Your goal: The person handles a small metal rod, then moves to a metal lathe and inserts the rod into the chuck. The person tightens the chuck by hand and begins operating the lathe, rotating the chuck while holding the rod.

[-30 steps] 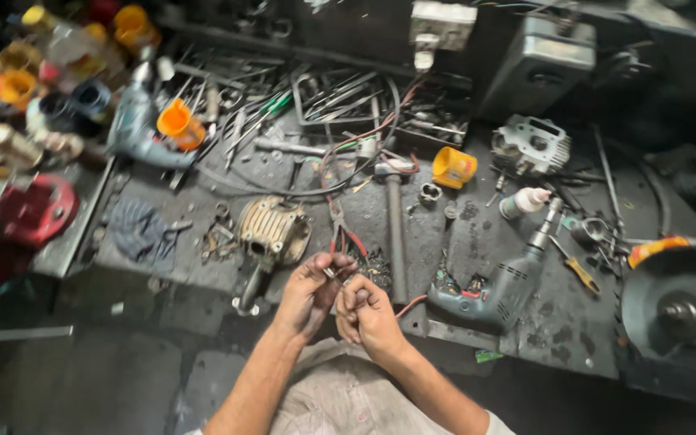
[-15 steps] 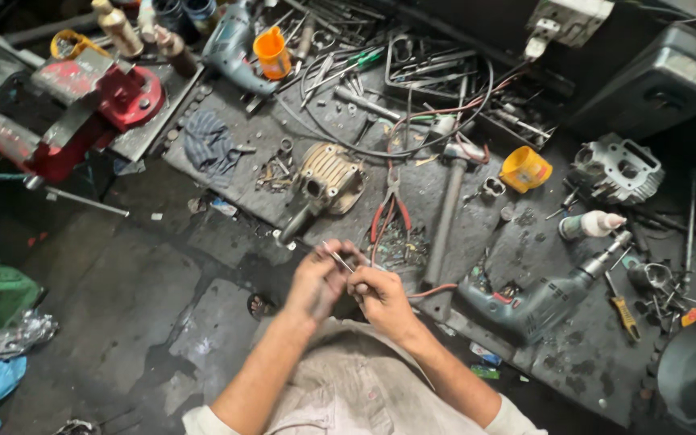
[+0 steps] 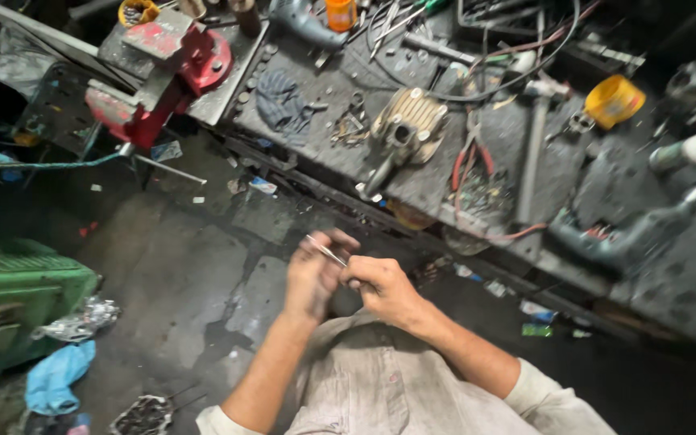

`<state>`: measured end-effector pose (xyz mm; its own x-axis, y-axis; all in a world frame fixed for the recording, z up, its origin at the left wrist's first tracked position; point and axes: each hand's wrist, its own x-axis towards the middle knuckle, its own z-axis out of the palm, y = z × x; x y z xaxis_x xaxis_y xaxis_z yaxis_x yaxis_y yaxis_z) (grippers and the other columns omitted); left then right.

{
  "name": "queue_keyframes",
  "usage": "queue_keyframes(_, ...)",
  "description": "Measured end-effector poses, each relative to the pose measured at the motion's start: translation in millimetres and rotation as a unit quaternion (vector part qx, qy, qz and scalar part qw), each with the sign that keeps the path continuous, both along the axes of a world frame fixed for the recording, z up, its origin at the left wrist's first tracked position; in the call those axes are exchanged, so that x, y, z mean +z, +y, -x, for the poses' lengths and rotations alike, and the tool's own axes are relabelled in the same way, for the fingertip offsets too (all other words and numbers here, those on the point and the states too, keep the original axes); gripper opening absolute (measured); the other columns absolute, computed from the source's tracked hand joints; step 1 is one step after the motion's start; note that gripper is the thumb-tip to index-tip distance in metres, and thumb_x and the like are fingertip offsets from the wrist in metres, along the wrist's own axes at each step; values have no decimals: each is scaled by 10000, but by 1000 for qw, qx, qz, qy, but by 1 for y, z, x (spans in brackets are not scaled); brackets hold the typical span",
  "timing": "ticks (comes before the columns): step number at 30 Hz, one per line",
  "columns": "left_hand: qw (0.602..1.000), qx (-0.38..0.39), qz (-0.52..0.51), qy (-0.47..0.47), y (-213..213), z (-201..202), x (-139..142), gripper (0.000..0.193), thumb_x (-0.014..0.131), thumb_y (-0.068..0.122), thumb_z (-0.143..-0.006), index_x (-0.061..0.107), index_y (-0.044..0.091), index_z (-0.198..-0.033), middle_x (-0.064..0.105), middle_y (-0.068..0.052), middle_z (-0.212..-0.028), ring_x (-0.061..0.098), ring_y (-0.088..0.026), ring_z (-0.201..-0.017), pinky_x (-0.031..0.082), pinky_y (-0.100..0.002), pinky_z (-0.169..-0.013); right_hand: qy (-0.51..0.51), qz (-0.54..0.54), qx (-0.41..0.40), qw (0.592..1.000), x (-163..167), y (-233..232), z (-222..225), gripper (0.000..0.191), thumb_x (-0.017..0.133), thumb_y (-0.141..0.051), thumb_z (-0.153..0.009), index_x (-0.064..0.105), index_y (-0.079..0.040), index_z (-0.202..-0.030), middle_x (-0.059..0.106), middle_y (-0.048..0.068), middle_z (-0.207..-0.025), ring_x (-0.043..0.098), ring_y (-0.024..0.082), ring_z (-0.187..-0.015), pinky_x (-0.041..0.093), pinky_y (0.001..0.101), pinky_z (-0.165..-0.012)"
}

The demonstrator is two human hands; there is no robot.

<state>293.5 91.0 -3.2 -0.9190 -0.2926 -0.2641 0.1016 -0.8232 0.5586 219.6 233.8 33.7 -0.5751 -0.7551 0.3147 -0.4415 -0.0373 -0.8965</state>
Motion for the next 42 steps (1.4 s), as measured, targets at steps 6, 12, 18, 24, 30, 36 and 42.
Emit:
queue_keyframes(6, 997, 35, 18, 63, -63, -61, -5, 99, 544, 7, -1000, 596, 37, -1078, 647, -112, -1146, 657, -218, -1090, 544, -394, -1024, -66, -12, 44, 997, 7, -46, -62, 291, 583, 173, -756, 672, -35, -939, 686, 106, -836, 721, 234, -775, 574, 345, -682)
queue_keyframes(12, 996, -67, 56, -8, -84, -106, -17, 115, 527, 37, -960, 609, 11, -1036, 679, -151, -1147, 632, -233, -1067, 520, -361, -933, -13, -45, 5, 999, 12, -68, -100, 390, 534, 176, -693, 713, -55, -951, 686, 104, -824, 706, 261, -742, 567, 354, -658)
queue_keyframes(18, 999, 25, 0, 24, -84, -121, -19, 115, 545, 104, -1016, 623, 24, -1043, 688, -158, -1123, 624, -239, -1044, 513, -391, -961, -18, -89, 28, 995, 14, -78, -123, 300, 573, 142, -727, 652, -53, -941, 656, 83, -813, 701, 249, -738, 562, 354, -656)
queue_keyframes(24, 998, 34, -43, 33, -81, -136, -31, 84, 651, 121, -964, 613, 52, -991, 674, -144, -1107, 617, -275, -1088, 412, -497, -1124, 14, -136, 28, 990, 16, -78, -131, 318, 583, 123, -690, 669, -77, -921, 651, 46, -792, 699, 227, -714, 563, 347, -627)
queue_keyframes(30, 987, 61, -104, 111, -84, -142, -46, 227, 768, 128, -812, 628, 57, -976, 597, -75, -977, 604, -289, -1089, 376, -537, -1211, 49, -122, 62, 989, 20, -85, -135, 237, 636, 93, -705, 648, -72, -874, 629, 40, -766, 672, 219, -689, 540, 349, -607)
queue_keyframes(36, 966, 178, -165, 88, -85, -141, -49, 209, 766, 136, -908, 614, 7, -973, 607, -110, -966, 589, -291, -1002, 372, -565, -1231, -10, -143, 71, 987, 18, -93, -134, 279, 603, 138, -723, 669, -64, -903, 650, 48, -759, 698, 199, -673, 563, 335, -621)
queue_keyframes(42, 993, 73, -47, 80, -84, -144, -57, 274, 637, -56, -701, 634, 11, -966, 659, -116, -945, 636, -275, -988, 410, -516, -1172, 3, -89, 60, 994, 14, -93, -135, 366, 553, 175, -676, 707, -64, -906, 689, 86, -812, 719, 237, -742, 586, 340, -675)
